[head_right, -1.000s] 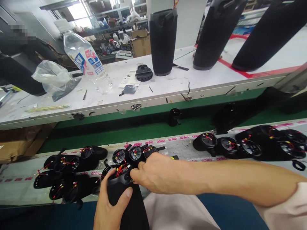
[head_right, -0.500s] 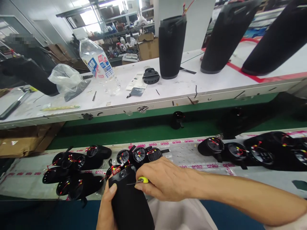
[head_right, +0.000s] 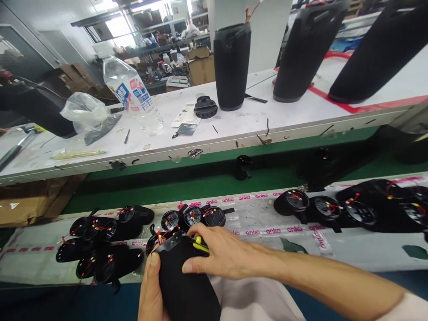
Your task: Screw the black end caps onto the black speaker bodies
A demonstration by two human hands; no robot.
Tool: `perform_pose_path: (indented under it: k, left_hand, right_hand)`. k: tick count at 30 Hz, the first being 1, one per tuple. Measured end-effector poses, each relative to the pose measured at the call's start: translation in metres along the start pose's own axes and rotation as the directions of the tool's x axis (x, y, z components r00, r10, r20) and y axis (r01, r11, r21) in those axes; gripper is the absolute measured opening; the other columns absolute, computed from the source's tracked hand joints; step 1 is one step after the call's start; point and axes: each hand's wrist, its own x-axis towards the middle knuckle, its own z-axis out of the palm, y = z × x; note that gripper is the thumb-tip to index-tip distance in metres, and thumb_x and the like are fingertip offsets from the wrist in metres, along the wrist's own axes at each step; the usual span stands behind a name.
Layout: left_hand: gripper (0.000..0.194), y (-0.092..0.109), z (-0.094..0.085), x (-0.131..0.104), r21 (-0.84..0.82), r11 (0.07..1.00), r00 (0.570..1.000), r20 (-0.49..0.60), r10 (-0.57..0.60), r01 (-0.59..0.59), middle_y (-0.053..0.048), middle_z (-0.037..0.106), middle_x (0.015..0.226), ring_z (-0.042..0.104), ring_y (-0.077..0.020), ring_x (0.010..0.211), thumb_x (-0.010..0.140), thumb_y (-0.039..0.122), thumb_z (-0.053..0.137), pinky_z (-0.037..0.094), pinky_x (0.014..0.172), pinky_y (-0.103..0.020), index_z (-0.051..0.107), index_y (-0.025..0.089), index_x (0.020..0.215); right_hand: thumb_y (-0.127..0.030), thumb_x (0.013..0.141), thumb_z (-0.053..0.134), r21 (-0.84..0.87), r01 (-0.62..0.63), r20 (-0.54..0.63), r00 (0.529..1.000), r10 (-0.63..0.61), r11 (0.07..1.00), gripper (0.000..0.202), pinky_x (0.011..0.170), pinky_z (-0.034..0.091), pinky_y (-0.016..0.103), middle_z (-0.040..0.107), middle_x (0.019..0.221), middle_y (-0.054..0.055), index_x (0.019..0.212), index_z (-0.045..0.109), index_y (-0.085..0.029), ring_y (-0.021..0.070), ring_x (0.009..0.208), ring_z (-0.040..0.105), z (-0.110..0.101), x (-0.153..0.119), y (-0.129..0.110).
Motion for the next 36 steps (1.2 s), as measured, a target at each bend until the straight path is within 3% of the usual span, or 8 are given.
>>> perform_pose_path:
  k: [5, 10, 13, 17, 23, 28, 32, 36]
  left_hand:
    - [0.099, 0.005, 0.003, -0.005, 0.091, 0.996, 0.993, -0.117, 0.032, -0.021, -0.012, 0.073, 0.135, 0.076, -0.0359, 0.12, 0.077, 0.077, 0.087, 0.064, 0.099, -0.045, 0.052, 0.03, 0.157]
    - [0.104, 0.005, 0.005, -0.01, 0.027, 0.997, 0.996, 0.043, 0.072, -0.074, -0.012, 0.072, 0.146, 0.075, -0.0372, 0.127, 0.079, 0.074, 0.085, 0.064, 0.103, -0.044, 0.044, 0.036, 0.167]
    - [0.119, 0.0, 0.009, -0.012, -0.078, 0.993, 0.993, 0.069, 0.094, -0.089, -0.014, 0.074, 0.145, 0.072, -0.0405, 0.135, 0.067, 0.071, 0.095, 0.058, 0.115, -0.048, 0.044, 0.034, 0.168]
    - [0.108, -0.003, 0.011, -0.018, -0.309, 0.944, 0.964, 0.264, -0.031, 0.115, -0.018, 0.079, 0.14, 0.07, -0.0448, 0.138, 0.076, 0.058, 0.093, 0.053, 0.12, -0.055, 0.048, 0.027, 0.169]
    - [0.106, 0.001, 0.003, -0.027, -0.347, 0.903, 0.926, 0.356, -0.123, 0.253, -0.014, 0.081, 0.139, 0.073, -0.0427, 0.134, 0.078, 0.048, 0.092, 0.054, 0.119, -0.054, 0.044, 0.032, 0.172]
    - [0.114, 0.0, 0.006, -0.018, -0.143, 0.99, 0.985, 0.173, 0.008, 0.017, -0.019, 0.078, 0.141, 0.072, -0.0451, 0.134, 0.066, 0.057, 0.101, 0.057, 0.115, -0.054, 0.051, 0.023, 0.164]
    - [0.099, -0.006, 0.005, -0.008, -0.032, 0.999, 0.991, 0.131, 0.007, -0.003, -0.015, 0.079, 0.139, 0.072, -0.0425, 0.134, 0.074, 0.062, 0.096, 0.055, 0.118, -0.054, 0.057, 0.025, 0.158]
    - [0.098, -0.011, 0.001, 0.0, 0.036, 0.998, 0.976, 0.213, 0.047, -0.056, -0.015, 0.077, 0.145, 0.065, -0.0439, 0.144, 0.073, 0.071, 0.09, 0.043, 0.128, -0.057, 0.06, 0.026, 0.155]
  right_hand:
    - [-0.06, 0.059, 0.102, 0.461, -0.035, -0.032, 0.998, 0.056, 0.887, 0.1, 0.088, 0.058, 0.042, 0.074, 0.119, 0.008, 0.144, 0.061, -0.024, 0.0311, 0.106, 0.07, 0.039, 0.019, 0.023]
    - [-0.076, 0.062, 0.096, 0.797, -0.028, 0.075, 0.996, -0.053, 0.603, 0.092, 0.056, 0.049, 0.028, 0.065, 0.085, -0.004, 0.13, 0.063, -0.023, 0.0123, 0.058, 0.054, 0.045, 0.027, 0.046]
    - [-0.076, 0.063, 0.097, 0.872, -0.04, 0.097, 0.991, -0.093, 0.488, 0.09, 0.065, 0.056, 0.029, 0.065, 0.082, -0.004, 0.128, 0.065, -0.022, 0.0124, 0.06, 0.058, 0.044, 0.025, 0.051]
    - [-0.076, 0.069, 0.096, 0.918, -0.056, 0.127, 0.979, -0.157, 0.393, 0.091, 0.08, 0.061, 0.034, 0.071, 0.093, 0.0, 0.135, 0.065, -0.022, 0.0162, 0.072, 0.069, 0.048, 0.021, 0.051]
    - [-0.077, 0.073, 0.094, 0.878, -0.088, 0.162, 0.979, -0.12, 0.47, 0.085, 0.066, 0.058, 0.028, 0.068, 0.082, -0.002, 0.128, 0.062, -0.021, 0.0129, 0.063, 0.062, 0.047, 0.016, 0.057]
    - [-0.08, 0.077, 0.089, 0.794, -0.119, 0.125, 0.992, 0.032, 0.596, 0.078, 0.051, 0.052, 0.022, 0.058, 0.066, -0.008, 0.116, 0.055, -0.023, 0.0112, 0.055, 0.052, 0.047, 0.011, 0.062]
    - [-0.081, 0.079, 0.086, 0.758, -0.11, 0.11, 0.993, 0.041, 0.643, 0.074, 0.051, 0.051, 0.024, 0.054, 0.063, -0.009, 0.113, 0.055, -0.023, 0.011, 0.051, 0.049, 0.047, 0.009, 0.061]
    - [-0.071, 0.087, 0.085, 0.591, 0.177, -0.244, 0.969, -0.035, 0.787, 0.06, 0.069, 0.06, 0.031, 0.07, 0.087, 0.001, 0.115, 0.066, -0.022, 0.0173, 0.071, 0.066, 0.025, 0.004, 0.052]
